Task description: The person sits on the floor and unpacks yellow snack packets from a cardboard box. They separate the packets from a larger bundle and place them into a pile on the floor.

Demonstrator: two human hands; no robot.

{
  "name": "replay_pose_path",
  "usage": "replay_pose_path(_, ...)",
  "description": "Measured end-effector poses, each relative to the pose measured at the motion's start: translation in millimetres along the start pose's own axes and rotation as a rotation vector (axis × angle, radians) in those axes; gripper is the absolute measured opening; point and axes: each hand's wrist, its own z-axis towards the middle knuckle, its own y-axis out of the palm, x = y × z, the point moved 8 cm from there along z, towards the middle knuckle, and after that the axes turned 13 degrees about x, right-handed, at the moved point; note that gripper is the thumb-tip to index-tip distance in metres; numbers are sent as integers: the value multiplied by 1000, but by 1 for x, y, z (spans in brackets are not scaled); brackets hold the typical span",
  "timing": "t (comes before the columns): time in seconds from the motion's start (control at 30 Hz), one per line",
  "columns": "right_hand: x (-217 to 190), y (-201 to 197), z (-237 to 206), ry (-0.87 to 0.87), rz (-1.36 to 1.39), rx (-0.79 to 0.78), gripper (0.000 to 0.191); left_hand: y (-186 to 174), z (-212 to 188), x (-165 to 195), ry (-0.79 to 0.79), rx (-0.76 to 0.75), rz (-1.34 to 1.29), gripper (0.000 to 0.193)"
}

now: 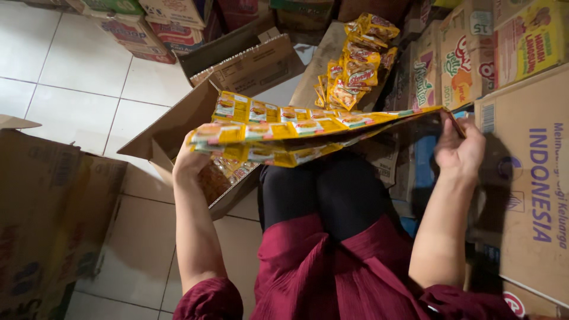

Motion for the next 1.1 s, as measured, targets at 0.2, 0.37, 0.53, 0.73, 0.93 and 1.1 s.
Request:
replay_pose_path(0.2, 10, 8, -5, -95, 70, 77, 23, -6, 15, 16, 244, 277, 470, 33)
replay_pose_path(0.37, 10, 30, -64, -188, 11, 2, 25, 13, -15, 52, 816, 265, 598, 34)
replay_pose_path(0.53, 12, 74, -88, -272, -535, -165, 27, 19, -12, 37, 500, 254, 114, 32)
replay_pose_path(0.73, 48, 84, -31, -424, -1229, -2, 16, -6, -15, 33, 580, 555, 421, 34)
replay_pose_path(0.93, 113, 57, -9, -353, -1604, 10, 52, -25, 3, 15, 421, 690, 727, 40)
replay_pose_path(1.1, 142, 47, -20, -393, -1625, -52, 82, -34, 5, 8, 232, 756, 995, 42)
